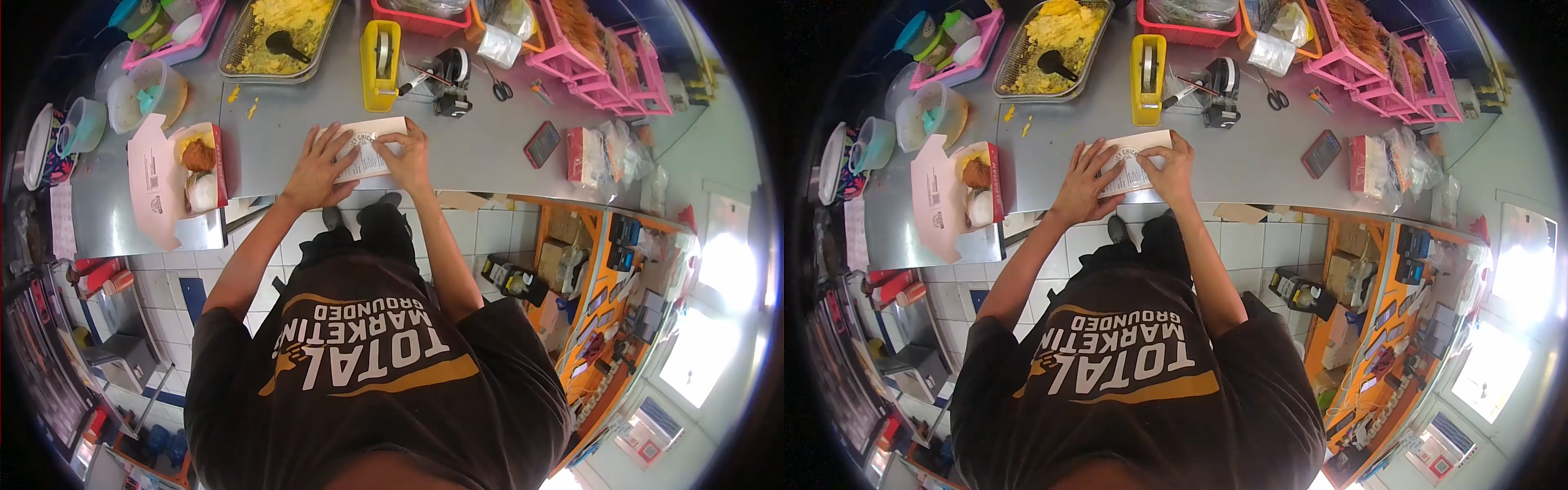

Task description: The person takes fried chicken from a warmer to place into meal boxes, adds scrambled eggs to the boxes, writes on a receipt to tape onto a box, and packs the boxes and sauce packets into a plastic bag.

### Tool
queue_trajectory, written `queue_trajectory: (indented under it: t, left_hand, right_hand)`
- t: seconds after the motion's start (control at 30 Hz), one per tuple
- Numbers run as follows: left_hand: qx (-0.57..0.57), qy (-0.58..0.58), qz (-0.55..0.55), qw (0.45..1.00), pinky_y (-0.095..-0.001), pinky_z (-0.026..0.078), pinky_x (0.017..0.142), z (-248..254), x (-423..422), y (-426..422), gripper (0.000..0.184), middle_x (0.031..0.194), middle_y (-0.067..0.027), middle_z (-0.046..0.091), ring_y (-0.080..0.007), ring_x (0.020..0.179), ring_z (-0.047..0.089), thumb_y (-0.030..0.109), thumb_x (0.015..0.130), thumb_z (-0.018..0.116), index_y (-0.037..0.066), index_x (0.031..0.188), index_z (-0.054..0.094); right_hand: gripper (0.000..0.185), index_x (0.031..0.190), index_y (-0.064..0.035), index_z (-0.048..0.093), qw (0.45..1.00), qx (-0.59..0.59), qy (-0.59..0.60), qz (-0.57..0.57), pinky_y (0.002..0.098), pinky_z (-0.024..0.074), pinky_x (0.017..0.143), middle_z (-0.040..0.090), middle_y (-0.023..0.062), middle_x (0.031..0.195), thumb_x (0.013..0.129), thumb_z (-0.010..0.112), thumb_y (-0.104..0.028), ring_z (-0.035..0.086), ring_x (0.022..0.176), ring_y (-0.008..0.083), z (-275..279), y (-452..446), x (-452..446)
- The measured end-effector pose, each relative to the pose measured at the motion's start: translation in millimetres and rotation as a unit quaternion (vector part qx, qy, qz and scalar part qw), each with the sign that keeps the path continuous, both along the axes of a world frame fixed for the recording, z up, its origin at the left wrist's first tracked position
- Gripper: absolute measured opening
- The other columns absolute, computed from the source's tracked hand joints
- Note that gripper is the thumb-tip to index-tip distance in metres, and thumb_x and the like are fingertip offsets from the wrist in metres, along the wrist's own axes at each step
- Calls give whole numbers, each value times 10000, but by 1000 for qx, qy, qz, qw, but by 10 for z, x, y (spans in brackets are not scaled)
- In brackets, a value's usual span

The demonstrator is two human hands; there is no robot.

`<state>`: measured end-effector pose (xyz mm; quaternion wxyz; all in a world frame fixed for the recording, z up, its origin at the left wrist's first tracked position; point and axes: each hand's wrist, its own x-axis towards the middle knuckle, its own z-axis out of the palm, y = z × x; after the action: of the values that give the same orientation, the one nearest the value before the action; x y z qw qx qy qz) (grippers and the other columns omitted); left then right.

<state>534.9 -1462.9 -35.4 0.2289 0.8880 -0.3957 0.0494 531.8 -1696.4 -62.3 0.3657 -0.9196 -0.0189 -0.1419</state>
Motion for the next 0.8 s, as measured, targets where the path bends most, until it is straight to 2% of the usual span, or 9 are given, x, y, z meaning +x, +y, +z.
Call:
queue_trajectory:
  t: [0.1, 0.23, 0.3, 0.4, 0.43, 0.5, 0.6, 0.67, 0.8]
  left_hand:
    - [4, -3, 2, 1000, -607, 153, 1227, -10, -8, 0, 607, 1527, -163, 420, -388, 1486, 285, 371, 844, 719, 114, 1372, 567]
    - [7, -2, 6, 1000, -607, 144, 1228, 42, -36, -1, 624, 1527, -167, 418, -393, 1488, 281, 375, 846, 714, 101, 1383, 555]
    - [4, 11, 11, 1000, -609, 170, 1221, 103, -89, 9, 652, 1523, -180, 419, -404, 1477, 299, 341, 836, 729, 89, 1404, 533]
    - [-114, 37, 94, 988, -581, 231, 1205, 89, -408, 201, 690, 1523, -215, 410, -414, 1451, 339, 279, 810, 759, 76, 1419, 507]
    - [-164, 31, 184, 969, -524, 345, 1145, 139, -574, 263, 656, 1457, -225, 460, -390, 1369, 447, 183, 823, 761, 34, 1403, 493]
    - [-287, 15, 354, 890, -434, 466, 998, -257, -870, 523, 575, 1262, -205, 541, -346, 1174, 568, 161, 887, 725, -6, 1367, 456]
    - [-522, 130, 569, 622, -254, 502, 672, -569, -1066, 1016, 504, 1020, -110, 543, -187, 849, 644, 213, 990, 641, 3, 1323, 328]
    - [-554, 185, 619, 525, -274, 508, 579, -371, -943, 1208, 550, 921, -124, 560, -190, 709, 637, 264, 982, 646, -29, 1293, 299]
    - [-500, 307, 649, 484, -316, 510, 516, -392, -720, 1566, 574, 879, -139, 591, -192, 621, 586, 280, 982, 621, -8, 1315, 253]
  right_hand:
    - [315, 1008, -87, 739, 992, 120, 28, -37, 512, 392, 1078, 592, 250, 1306, 742, 853, -212, 531, 1256, 409, 78, 51, 43]
    - [442, 1082, -58, 676, 987, 108, 75, -88, 561, 356, 1101, 610, 215, 1262, 742, 858, -273, 528, 1259, 374, 283, 124, 120]
    - [665, 1202, -38, 632, 985, -149, -89, 27, 582, 347, 1114, 603, 192, 1240, 706, 868, -412, 542, 1224, 363, 247, 101, 167]
    - [906, 1320, -29, 557, 951, -194, -57, 236, 552, 338, 1135, 581, 173, 1276, 640, 868, -539, 551, 1203, 333, 584, 32, 148]
    - [906, 1320, -29, 557, 952, -189, -55, 235, 552, 338, 1135, 581, 173, 1276, 640, 868, -539, 551, 1203, 333, 613, -20, 128]
    - [1006, 1387, -23, 501, 934, -239, -14, 266, 542, 316, 1162, 562, 177, 1291, 627, 858, -576, 527, 1219, 334, 655, -121, 147]
    - [974, 1377, -3, 508, 949, -238, 4, 209, 518, 351, 1127, 555, 179, 1289, 652, 851, -556, 521, 1209, 357, 662, -266, -81]
    - [968, 1368, 10, 511, 956, -244, 0, 165, 509, 369, 1099, 561, 187, 1270, 654, 853, -548, 523, 1191, 371, 655, -428, -257]
    - [931, 1359, 60, 499, 964, -261, 17, 44, 523, 388, 1039, 561, 241, 1260, 713, 829, -523, 522, 1159, 408, 648, -974, -598]
